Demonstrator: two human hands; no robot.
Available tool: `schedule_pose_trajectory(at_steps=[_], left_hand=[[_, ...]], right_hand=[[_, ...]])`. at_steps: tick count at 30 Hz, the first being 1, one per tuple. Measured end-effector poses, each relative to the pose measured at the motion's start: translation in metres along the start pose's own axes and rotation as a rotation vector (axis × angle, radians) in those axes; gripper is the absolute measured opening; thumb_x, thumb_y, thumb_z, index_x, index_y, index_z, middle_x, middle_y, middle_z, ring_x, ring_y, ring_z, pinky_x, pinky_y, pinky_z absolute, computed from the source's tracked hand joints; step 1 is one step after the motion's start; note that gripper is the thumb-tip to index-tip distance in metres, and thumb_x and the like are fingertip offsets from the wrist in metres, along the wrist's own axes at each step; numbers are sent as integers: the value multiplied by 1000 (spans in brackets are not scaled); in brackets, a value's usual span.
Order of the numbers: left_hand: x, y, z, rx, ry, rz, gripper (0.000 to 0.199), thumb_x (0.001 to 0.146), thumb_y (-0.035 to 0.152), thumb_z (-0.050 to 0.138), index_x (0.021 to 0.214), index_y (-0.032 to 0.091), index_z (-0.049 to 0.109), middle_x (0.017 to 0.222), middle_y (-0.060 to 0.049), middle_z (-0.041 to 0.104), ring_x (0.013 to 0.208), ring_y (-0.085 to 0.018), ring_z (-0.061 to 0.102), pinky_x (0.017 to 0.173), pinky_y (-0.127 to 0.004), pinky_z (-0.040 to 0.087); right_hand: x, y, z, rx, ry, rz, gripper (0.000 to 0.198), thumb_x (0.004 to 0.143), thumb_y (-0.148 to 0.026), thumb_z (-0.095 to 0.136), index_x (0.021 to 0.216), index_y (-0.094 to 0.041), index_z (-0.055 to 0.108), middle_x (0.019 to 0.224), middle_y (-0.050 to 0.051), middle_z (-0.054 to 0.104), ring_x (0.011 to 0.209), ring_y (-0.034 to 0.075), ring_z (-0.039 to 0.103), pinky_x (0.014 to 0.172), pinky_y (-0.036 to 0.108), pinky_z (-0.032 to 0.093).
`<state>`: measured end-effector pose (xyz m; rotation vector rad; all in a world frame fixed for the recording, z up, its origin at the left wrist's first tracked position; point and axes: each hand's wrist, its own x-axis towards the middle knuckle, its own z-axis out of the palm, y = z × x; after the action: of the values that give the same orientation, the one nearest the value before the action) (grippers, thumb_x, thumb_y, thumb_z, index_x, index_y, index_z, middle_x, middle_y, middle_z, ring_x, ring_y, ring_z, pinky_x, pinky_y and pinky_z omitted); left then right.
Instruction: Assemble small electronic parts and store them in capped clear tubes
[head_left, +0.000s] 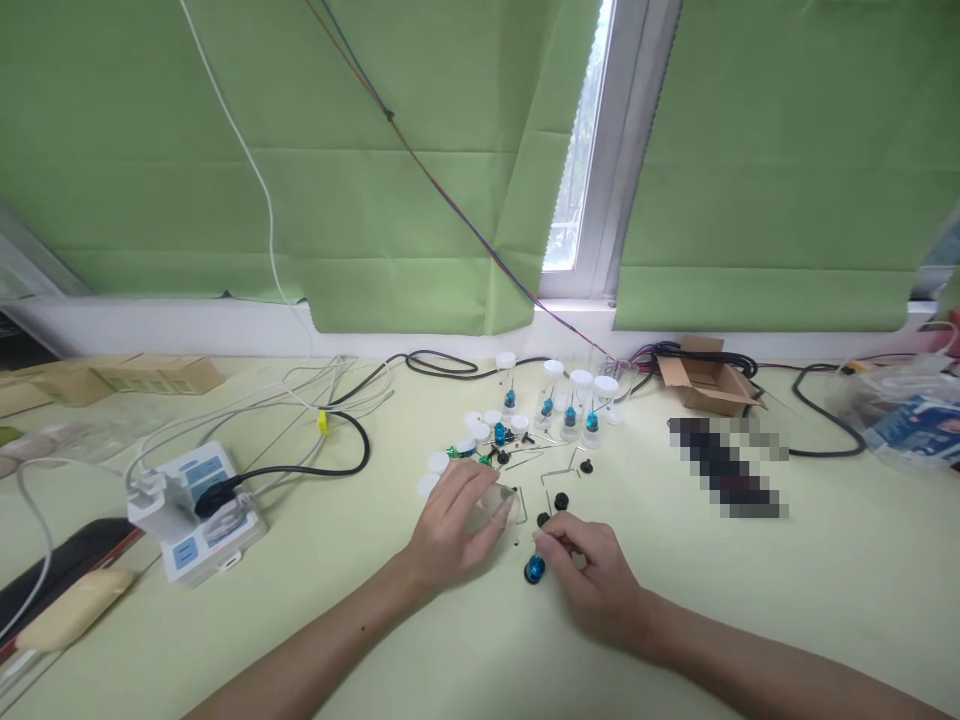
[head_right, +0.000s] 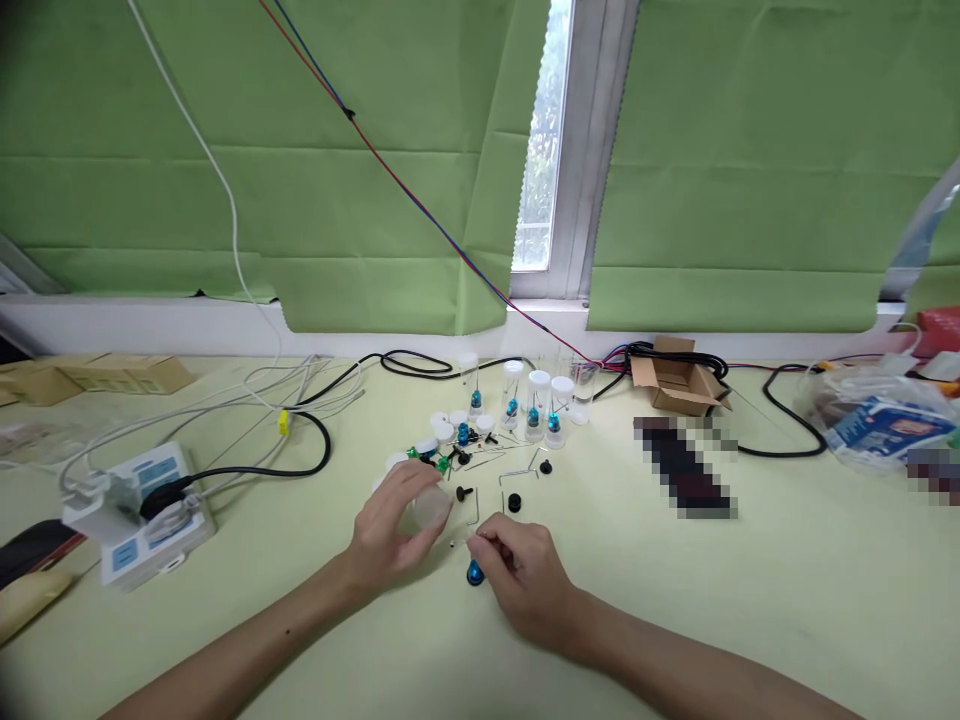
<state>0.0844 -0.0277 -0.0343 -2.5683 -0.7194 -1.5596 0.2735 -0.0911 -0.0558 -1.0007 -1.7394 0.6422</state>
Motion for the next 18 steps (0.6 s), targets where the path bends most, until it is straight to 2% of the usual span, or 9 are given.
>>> schedule_pose_trajectory(at_steps=[3,7,13,18], left_hand=[[-6,-1,3,10,41,-11,39,80,6,63,116,18,55,95,-10,66,87,-23,64,74,-35,55],[-10,-2,7,32,18,-49,43,81,7,63,121,19,53,94,-9,68,84,-21,65,71,-32,54],[-14,-1,10,10,2,-96,40,84,10,60,122,20,53,91,-7,69,76,-19,64,65,-30,53],[-11,2,11,5,-63,-61,39,84,10,59,122,19,54,93,-9,70,81,-21,66,69,-32,55]], right_hand=[[1,-2,0,19,-3,20,27,95,-25,49,69,-19,52,56,-3,52,48,10,44,49,22,36],[8,-9,-7,104,-13,76,33,97,-27,48,65,-20,50,49,-5,47,43,9,43,46,21,37],[28,-27,-32,277,150,122,35,96,-39,54,67,-19,52,44,-6,46,35,9,43,39,22,37],[43,-41,-51,390,293,78,36,95,-36,59,63,-20,52,47,-7,43,35,9,47,37,22,36]])
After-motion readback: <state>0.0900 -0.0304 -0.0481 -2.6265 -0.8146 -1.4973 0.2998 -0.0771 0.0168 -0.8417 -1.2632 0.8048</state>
